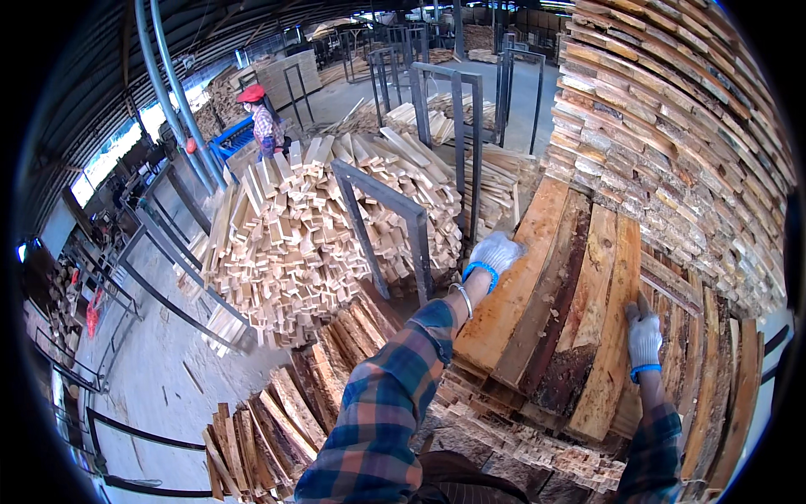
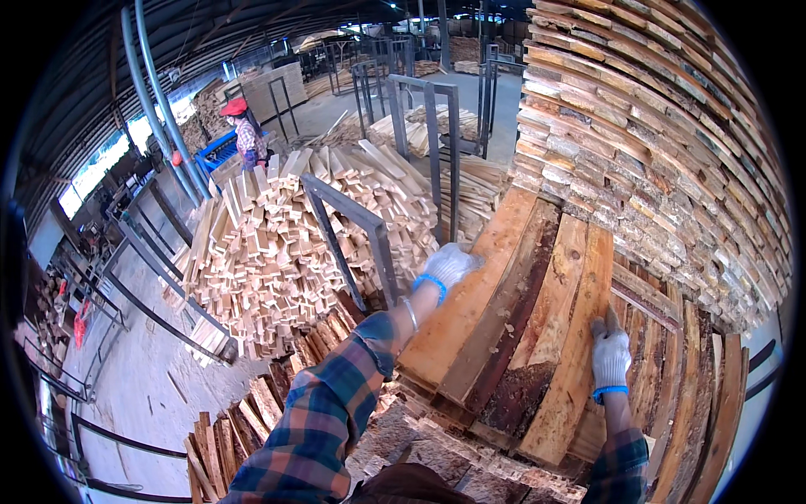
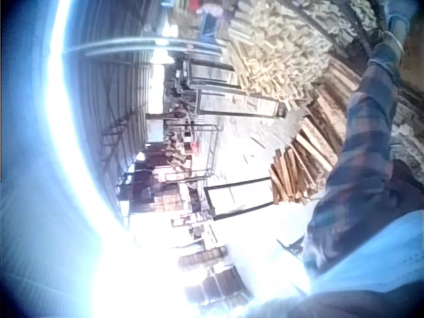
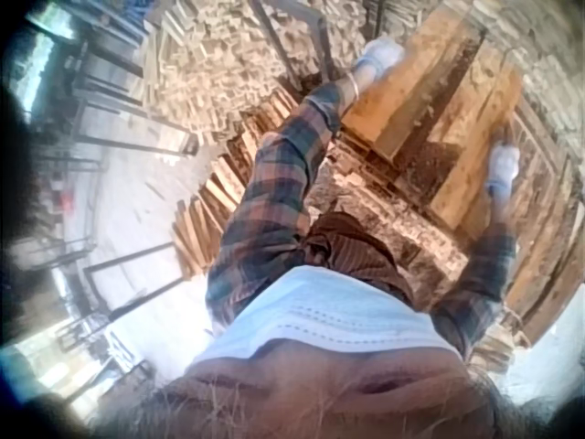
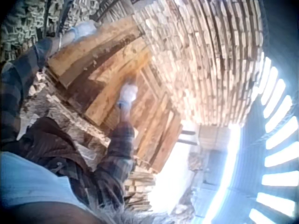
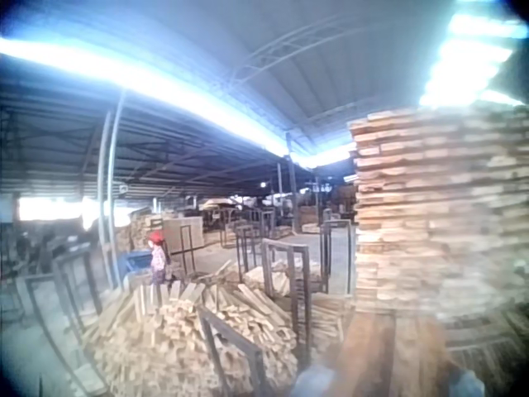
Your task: The person repeatedly picks up wooden planks from a large pile and stacks them onto a forklift pallet. They handle the planks one by one, arranging them in a neat stack. The task involves lifting and placing the wood to build up a uniform pile on the pallet.
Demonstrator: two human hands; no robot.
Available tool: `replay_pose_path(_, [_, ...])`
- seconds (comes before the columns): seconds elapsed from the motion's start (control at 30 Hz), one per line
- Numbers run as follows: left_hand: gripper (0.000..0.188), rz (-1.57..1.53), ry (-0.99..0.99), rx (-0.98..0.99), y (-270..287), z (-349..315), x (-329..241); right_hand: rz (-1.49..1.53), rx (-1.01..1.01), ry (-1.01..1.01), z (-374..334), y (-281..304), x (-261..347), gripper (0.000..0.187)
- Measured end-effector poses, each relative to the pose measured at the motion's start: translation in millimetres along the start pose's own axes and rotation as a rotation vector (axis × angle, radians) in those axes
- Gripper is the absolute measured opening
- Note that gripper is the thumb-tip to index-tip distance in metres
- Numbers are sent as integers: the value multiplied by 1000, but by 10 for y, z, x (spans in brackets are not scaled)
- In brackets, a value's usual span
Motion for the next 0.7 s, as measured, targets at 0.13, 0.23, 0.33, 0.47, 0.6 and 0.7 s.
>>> replay_pose_path(0.13, [47, 19, -17, 4, 21, -6, 3, 22, -2, 6, 11, -19, 9, 46])
replay_pose_path(0.23, [49, -18, 13, 9, 27, -19, 21, 38, 3, -8, -7, -30, 34, 45])
replay_pose_path(0.33, [48, -1, 25, 14, 33, -33, 18, 36, 12, -3, 10, -29, -3, 45])
replay_pose_path(0.47, [47, 106, 28, 45, 166, -172, -97, -24, 20, -167, -111, -16, 265, 45])
replay_pose_path(0.6, [47, 144, -100, 15, 50, -101, -163, -96, -26, -28, -103, 77, 81, 51])
replay_pose_path(0.7, [46, 176, -44, 2, -22, 30, 1, -212, -60, -24, -65, 38, 69, 52])
Point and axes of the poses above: each hand's wrist, its own z-axis towards the middle knuckle, its own y-axis out of the back of the hand, x = y × z, the point moved 4 cm from there along z, towards the middle knuckle, and after that the axes turned 9 degrees about z, right-handed, at the moved point
